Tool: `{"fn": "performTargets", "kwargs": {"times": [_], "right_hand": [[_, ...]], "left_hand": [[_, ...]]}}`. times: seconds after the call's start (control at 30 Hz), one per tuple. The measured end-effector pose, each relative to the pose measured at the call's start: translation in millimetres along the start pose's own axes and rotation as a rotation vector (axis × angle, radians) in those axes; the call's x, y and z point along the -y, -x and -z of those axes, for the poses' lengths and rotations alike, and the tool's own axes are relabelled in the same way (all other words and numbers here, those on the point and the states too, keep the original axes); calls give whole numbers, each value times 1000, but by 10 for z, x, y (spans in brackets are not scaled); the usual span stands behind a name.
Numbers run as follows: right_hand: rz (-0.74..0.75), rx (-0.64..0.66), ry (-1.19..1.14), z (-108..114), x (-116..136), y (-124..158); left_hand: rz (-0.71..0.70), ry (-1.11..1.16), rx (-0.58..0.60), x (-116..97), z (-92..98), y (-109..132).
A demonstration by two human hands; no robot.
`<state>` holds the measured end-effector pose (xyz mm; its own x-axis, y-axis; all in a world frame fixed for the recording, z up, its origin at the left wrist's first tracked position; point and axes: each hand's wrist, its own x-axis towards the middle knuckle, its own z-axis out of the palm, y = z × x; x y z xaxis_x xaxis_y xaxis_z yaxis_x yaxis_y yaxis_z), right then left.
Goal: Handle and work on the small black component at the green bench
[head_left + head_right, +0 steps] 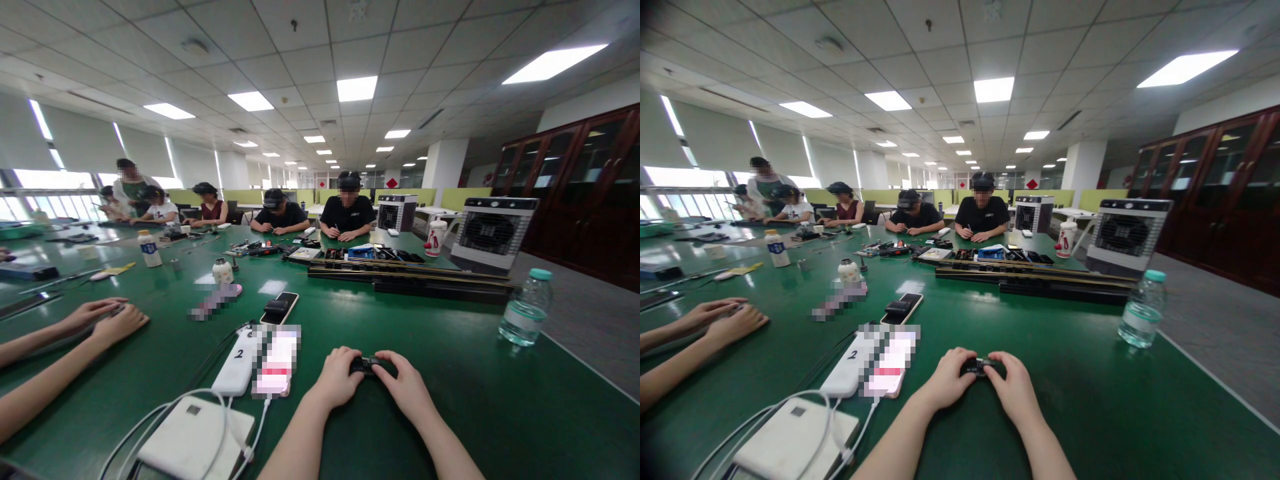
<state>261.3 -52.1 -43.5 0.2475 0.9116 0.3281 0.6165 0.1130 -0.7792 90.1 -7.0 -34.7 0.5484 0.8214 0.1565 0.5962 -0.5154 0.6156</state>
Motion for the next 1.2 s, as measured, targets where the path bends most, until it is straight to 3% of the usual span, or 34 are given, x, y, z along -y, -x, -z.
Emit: {"fn": "performTargets", "kwargs": {"times": [0.2, 0.7, 1.03, 1.2], "right_hand": [[-35, -84, -62, 57, 19, -13], [-80, -365, 30, 259, 39, -37], [-62, -458, 52, 312, 92, -23], [-38, -442, 57, 309, 103, -20]], "left_hand": [[-4, 17, -8, 2, -7, 0], [5, 21, 16, 7, 4, -4], [-15, 11, 14, 64, -31, -18], [-9, 10, 16, 76, -34, -21]]}}
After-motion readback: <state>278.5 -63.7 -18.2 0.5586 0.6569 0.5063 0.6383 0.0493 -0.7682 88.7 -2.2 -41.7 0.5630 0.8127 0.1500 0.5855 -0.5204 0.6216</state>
